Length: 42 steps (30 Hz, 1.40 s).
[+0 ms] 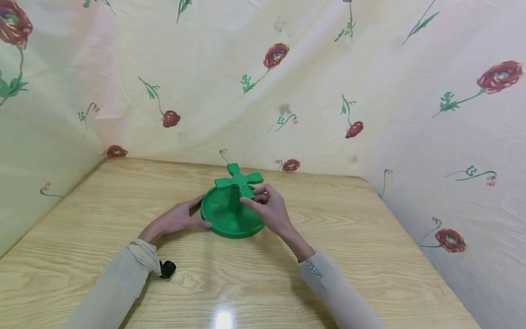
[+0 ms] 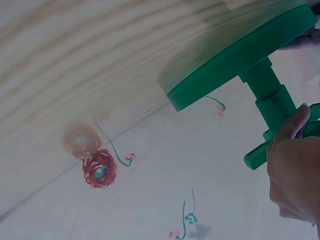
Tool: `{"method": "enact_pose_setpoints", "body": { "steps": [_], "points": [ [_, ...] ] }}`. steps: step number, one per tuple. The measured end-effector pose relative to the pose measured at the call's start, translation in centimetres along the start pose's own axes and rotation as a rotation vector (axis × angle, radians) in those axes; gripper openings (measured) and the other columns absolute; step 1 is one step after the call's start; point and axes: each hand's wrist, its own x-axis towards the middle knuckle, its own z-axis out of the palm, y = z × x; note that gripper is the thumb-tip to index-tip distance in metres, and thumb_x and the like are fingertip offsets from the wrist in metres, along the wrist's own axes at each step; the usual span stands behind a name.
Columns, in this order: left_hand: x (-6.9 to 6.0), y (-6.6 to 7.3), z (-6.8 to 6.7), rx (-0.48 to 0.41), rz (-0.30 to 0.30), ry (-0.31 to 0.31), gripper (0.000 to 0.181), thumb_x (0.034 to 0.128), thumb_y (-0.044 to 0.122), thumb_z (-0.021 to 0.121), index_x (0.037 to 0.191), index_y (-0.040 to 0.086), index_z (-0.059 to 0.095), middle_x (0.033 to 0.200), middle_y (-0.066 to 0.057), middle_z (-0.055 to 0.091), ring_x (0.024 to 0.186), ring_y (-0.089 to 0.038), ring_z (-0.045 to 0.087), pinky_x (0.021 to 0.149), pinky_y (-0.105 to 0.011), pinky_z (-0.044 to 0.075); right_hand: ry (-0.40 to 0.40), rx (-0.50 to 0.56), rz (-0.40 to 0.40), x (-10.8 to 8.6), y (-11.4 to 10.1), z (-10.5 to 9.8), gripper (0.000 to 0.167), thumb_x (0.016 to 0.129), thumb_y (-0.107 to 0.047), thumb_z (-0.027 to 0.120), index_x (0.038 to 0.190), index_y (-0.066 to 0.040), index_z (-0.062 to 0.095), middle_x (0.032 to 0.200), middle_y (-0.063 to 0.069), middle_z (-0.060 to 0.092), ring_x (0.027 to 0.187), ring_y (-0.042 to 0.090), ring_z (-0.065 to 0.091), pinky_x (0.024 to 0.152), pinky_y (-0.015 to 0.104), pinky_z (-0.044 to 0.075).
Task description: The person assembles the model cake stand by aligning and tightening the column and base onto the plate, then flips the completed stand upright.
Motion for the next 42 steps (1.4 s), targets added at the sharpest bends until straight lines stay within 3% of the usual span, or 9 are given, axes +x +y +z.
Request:
{"method": "enact_pose_setpoints", "body": {
  "steps": [5,9,15,20,24,30,36,42],
  "points": [
    [0.0,0.0,0.0,-0.008,-0.010,-0.001,0.107,0.0894,0.045,0.081,0.165,0.004,0.018,0.167,-0.023,0.022,0.153,-0.042,0.018,0.119,-0.062,0.023,-0.005,-0.032,-0.035,0.0,-0.1,0.4,0.028,0.092,-0.015,0.082,0.107,0.000,0.063,0.092,0.010,0.074,0.085,0.020,0.068,0.076,0.026,0.055],
    [0.0,0.0,0.0,-0.006,-0.011,0.001,0.107,0.0896,0.045,0.081,0.165,0.003,0.018,0.167,-0.023,0.022,0.153,-0.042,0.018,0.119,-0.062,0.023,-0.012,-0.018,-0.091,0.0,0.0,0.4,0.022,0.098,-0.014,0.075,0.108,0.002,0.065,0.093,0.013,0.073,0.084,0.029,0.069,0.072,0.024,0.054],
    [0.0,0.1,0.0,-0.015,0.011,-0.004,0.106,0.0893,0.043,0.082,0.165,0.004,0.018,0.167,-0.022,0.022,0.154,-0.041,0.017,0.120,-0.061,0.022,0.087,-0.048,-0.193,0.6,0.7,-0.6,0.015,0.105,-0.012,0.064,0.104,0.003,0.066,0.086,0.015,0.071,0.077,0.035,0.070,0.065,0.023,0.055],
    [0.0,0.3,0.1,-0.017,0.016,0.003,0.106,0.0893,0.043,0.082,0.165,0.005,0.019,0.167,-0.022,0.023,0.154,-0.042,0.017,0.119,-0.061,0.023,0.138,-0.084,-0.183,1.6,1.8,-1.9,0.013,0.105,-0.009,0.062,0.109,0.003,0.062,0.082,0.014,0.071,0.075,0.038,0.070,0.064,0.023,0.054],
    [0.1,0.3,0.2,-0.023,0.025,0.008,0.106,0.0891,0.042,0.082,0.165,0.003,0.019,0.167,-0.023,0.023,0.153,-0.043,0.017,0.119,-0.061,0.022,0.100,-0.110,-0.150,2.3,2.7,-2.7,0.028,0.106,-0.011,0.061,0.128,0.005,0.056,0.082,0.021,0.071,0.076,0.041,0.069,0.064,0.023,0.051],
    [0.1,0.3,0.2,-0.030,0.022,0.007,0.107,0.0884,0.041,0.083,0.165,0.003,0.019,0.167,-0.021,0.023,0.154,-0.041,0.017,0.120,-0.060,0.022,-0.041,-0.090,-0.085,3.0,3.3,-3.3,0.050,0.107,-0.019,0.061,0.152,-0.001,0.045,0.084,0.022,0.071,0.079,0.042,0.069,0.068,0.032,0.056],
    [0.0,0.2,0.1,-0.029,0.021,0.011,0.107,0.0876,0.043,0.083,0.165,0.005,0.020,0.167,-0.020,0.023,0.154,-0.040,0.017,0.120,-0.060,0.022,-0.102,-0.083,-0.077,3.3,3.5,-3.3,0.045,0.109,-0.019,0.058,0.149,-0.001,0.051,0.082,0.013,0.072,0.079,0.042,0.068,0.072,0.049,0.060],
    [-0.1,0.2,0.1,-0.027,0.022,0.011,0.107,0.0877,0.043,0.083,0.165,0.004,0.020,0.167,-0.021,0.023,0.154,-0.040,0.018,0.120,-0.060,0.023,-0.080,-0.058,-0.083,2.9,3.3,-3.2,0.037,0.107,-0.016,0.061,0.139,0.001,0.056,0.081,0.021,0.069,0.077,0.047,0.065,0.071,0.052,0.059]
  ]
}}
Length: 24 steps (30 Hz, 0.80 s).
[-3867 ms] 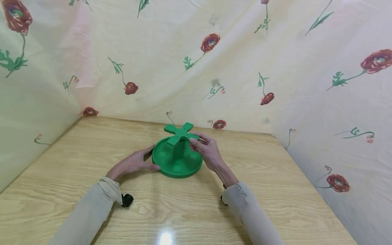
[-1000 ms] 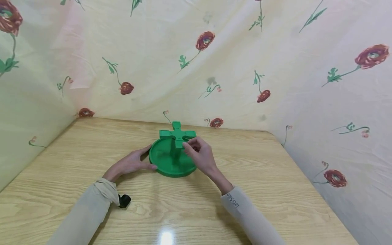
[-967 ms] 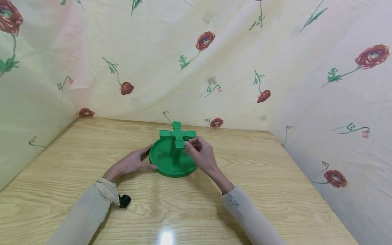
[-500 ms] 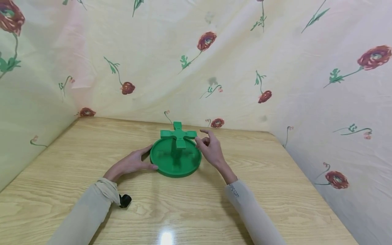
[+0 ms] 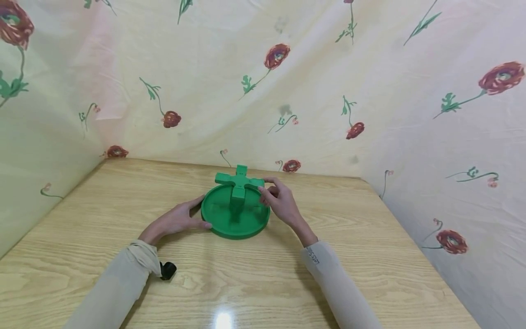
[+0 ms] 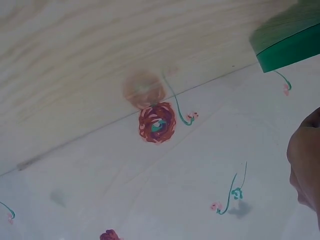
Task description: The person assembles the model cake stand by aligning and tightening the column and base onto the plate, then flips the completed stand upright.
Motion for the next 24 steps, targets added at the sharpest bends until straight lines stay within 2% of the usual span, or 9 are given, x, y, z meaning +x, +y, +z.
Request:
{"method": "enact_pose_setpoints", "body": {
  "steps": [2,4,9,11,14,16,21,22,24],
  "points": [
    [0.0,0.0,0.0,0.002,0.000,-0.001,0.107,0.0879,0.043,0.083,0.165,0.004,0.020,0.167,-0.021,0.023,0.154,-0.041,0.018,0.120,-0.060,0.023,0.006,0.012,0.007,-0.3,-0.6,0.0,0.035,0.106,-0.014,0.062,0.137,0.002,0.057,0.081,0.024,0.069,0.078,0.049,0.065,0.070,0.047,0.059],
    [0.0,0.0,0.0,0.003,-0.004,0.000,0.107,0.0877,0.043,0.083,0.165,0.004,0.020,0.167,-0.021,0.023,0.154,-0.041,0.018,0.120,-0.060,0.023,0.004,0.020,0.016,-0.8,-1.8,0.0,0.034,0.105,-0.011,0.063,0.135,0.004,0.057,0.083,0.026,0.069,0.074,0.041,0.067,0.071,0.047,0.059],
    [0.1,0.1,0.0,0.009,-0.016,0.000,0.108,0.0876,0.043,0.083,0.165,0.005,0.019,0.167,-0.021,0.023,0.154,-0.040,0.018,0.120,-0.059,0.022,-0.010,0.033,0.021,-1.7,-4.1,-0.2,0.034,0.104,-0.005,0.062,0.133,0.011,0.055,0.084,0.030,0.068,0.074,0.041,0.065,0.075,0.063,0.055],
    [0.1,0.1,-0.1,0.010,-0.017,-0.001,0.107,0.0878,0.043,0.083,0.165,0.005,0.019,0.167,-0.020,0.023,0.154,-0.040,0.018,0.120,-0.059,0.022,-0.011,0.031,0.017,-1.9,-4.2,-0.2,0.034,0.104,-0.005,0.063,0.132,0.011,0.056,0.084,0.029,0.068,0.078,0.053,0.062,0.073,0.056,0.057],
    [0.1,0.0,-0.1,0.013,-0.018,0.000,0.107,0.0877,0.043,0.083,0.165,0.006,0.020,0.168,-0.020,0.023,0.154,-0.040,0.018,0.120,-0.059,0.022,-0.007,0.025,0.009,-2.1,-4.3,-0.2,0.032,0.103,-0.005,0.064,0.130,0.011,0.057,0.081,0.023,0.068,0.080,0.057,0.061,0.068,0.036,0.057],
    [0.1,0.0,-0.2,0.014,-0.019,-0.001,0.108,0.0876,0.044,0.083,0.165,0.005,0.019,0.168,-0.020,0.022,0.154,-0.040,0.018,0.120,-0.059,0.022,-0.003,0.015,0.000,-2.2,-4.3,-0.1,0.030,0.103,-0.005,0.065,0.128,0.010,0.058,0.079,0.017,0.068,0.077,0.050,0.063,0.065,0.026,0.052],
    [0.0,0.1,-0.2,0.008,-0.011,-0.003,0.108,0.0878,0.043,0.083,0.165,0.004,0.019,0.168,-0.021,0.022,0.154,-0.040,0.017,0.120,-0.059,0.022,0.002,-0.003,-0.027,-2.5,-4.3,0.0,0.029,0.101,-0.003,0.066,0.126,0.010,0.059,0.079,0.010,0.068,0.070,0.016,0.063,0.064,0.023,0.050],
    [0.0,0.1,-0.1,0.007,-0.008,-0.004,0.108,0.0879,0.043,0.083,0.165,0.004,0.019,0.168,-0.021,0.022,0.154,-0.040,0.017,0.120,-0.059,0.022,0.003,-0.007,-0.034,-2.6,-4.3,0.1,0.029,0.101,-0.002,0.067,0.126,0.010,0.059,0.079,0.011,0.069,0.069,0.013,0.062,0.064,0.023,0.050],
    [0.0,0.1,-0.1,0.005,-0.002,-0.006,0.107,0.0880,0.043,0.083,0.165,0.004,0.019,0.168,-0.020,0.022,0.154,-0.040,0.017,0.120,-0.059,0.022,0.005,-0.017,-0.052,-2.7,-4.3,0.2,0.029,0.100,-0.001,0.067,0.125,0.011,0.059,0.079,0.012,0.069,0.069,0.016,0.064,0.064,0.023,0.051]
  ]
}}
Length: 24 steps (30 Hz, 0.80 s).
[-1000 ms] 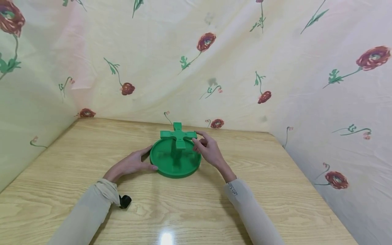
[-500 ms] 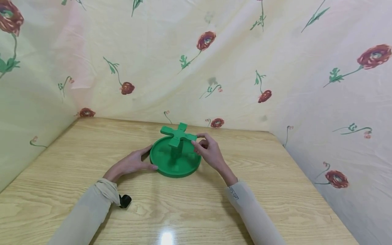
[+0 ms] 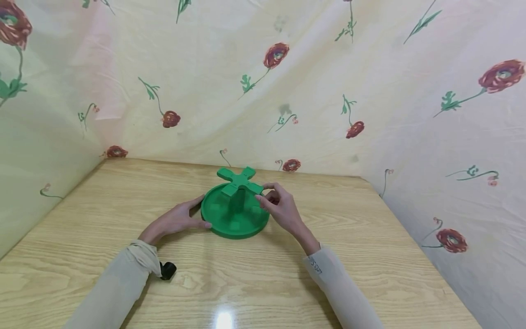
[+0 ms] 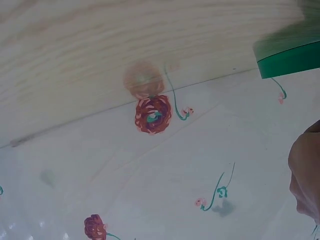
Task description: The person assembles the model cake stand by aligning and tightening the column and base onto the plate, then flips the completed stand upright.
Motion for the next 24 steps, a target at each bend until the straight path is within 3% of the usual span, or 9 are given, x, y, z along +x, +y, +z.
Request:
{"method": "enact_pose_setpoints", "body": {
  "steps": [6,14,24],
  "points": [
    [0.0,-0.2,0.1,0.000,0.011,0.000,0.107,0.0882,0.042,0.083,0.165,0.003,0.020,0.167,-0.021,0.022,0.154,-0.041,0.018,0.120,-0.060,0.023,0.015,-0.034,-0.047,-0.3,0.0,0.3,0.025,0.098,0.002,0.068,0.120,0.012,0.060,0.081,0.017,0.068,0.072,0.037,0.064,0.064,0.022,0.050],
    [0.0,-0.3,0.1,-0.007,0.015,-0.002,0.107,0.0880,0.043,0.083,0.165,0.005,0.019,0.168,-0.019,0.022,0.154,-0.040,0.018,0.120,-0.059,0.022,0.022,-0.082,-0.085,0.2,3.4,1.1,0.028,0.096,0.002,0.071,0.121,0.010,0.061,0.083,0.018,0.069,0.072,0.028,0.064,0.066,0.026,0.053],
    [0.1,-0.2,0.2,0.012,0.001,0.007,0.108,0.0875,0.045,0.083,0.165,0.005,0.020,0.167,-0.021,0.024,0.153,-0.041,0.019,0.119,-0.060,0.024,-0.006,-0.090,-0.200,0.0,3.9,1.3,0.022,0.099,-0.004,0.070,0.120,0.002,0.065,0.082,0.007,0.071,0.069,0.020,0.063,0.064,0.026,0.052]
  ]
}}
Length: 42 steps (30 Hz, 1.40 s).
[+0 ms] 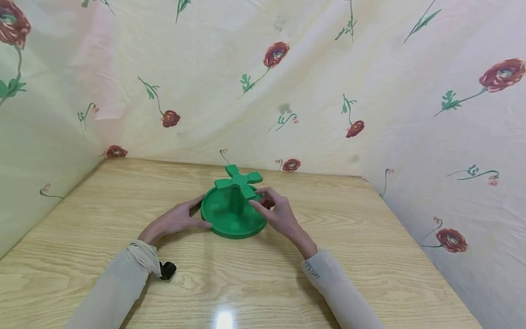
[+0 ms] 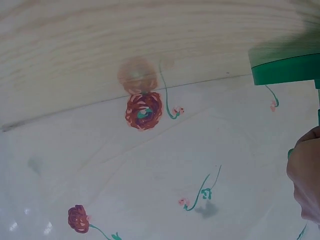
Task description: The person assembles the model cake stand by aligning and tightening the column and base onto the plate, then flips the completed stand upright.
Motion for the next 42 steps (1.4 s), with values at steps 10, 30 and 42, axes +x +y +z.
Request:
{"method": "enact_pose_setpoints", "body": {
  "steps": [10,30,42],
  "points": [
    [0.0,0.0,0.0,-0.006,-0.006,-0.002,0.108,0.0874,0.043,0.083,0.165,0.004,0.019,0.167,-0.021,0.024,0.153,-0.040,0.020,0.120,-0.059,0.024,0.117,0.014,-0.016,0.7,0.2,-0.3,0.017,0.100,0.007,0.062,0.117,0.010,0.063,0.074,0.015,0.067,0.066,0.042,0.064,0.062,0.023,0.050],
    [-0.1,0.1,-0.2,-0.021,-0.004,-0.012,0.107,0.0887,0.041,0.083,0.165,0.004,0.019,0.167,-0.021,0.023,0.154,-0.040,0.018,0.120,-0.059,0.023,0.008,0.125,0.237,2.4,1.8,-0.6,0.052,0.110,-0.017,0.054,0.158,-0.004,0.039,0.087,0.031,0.067,0.085,0.048,0.065,0.080,0.052,0.054],
    [-0.1,0.1,-0.2,-0.039,-0.008,-0.018,0.107,0.0885,0.040,0.083,0.165,0.003,0.019,0.167,-0.021,0.023,0.154,-0.040,0.017,0.120,-0.059,0.023,-0.004,0.127,0.212,2.7,2.4,0.0,0.050,0.110,-0.015,0.053,0.158,-0.005,0.040,0.083,0.018,0.068,0.079,0.033,0.064,0.075,0.040,0.054]
  ]
}}
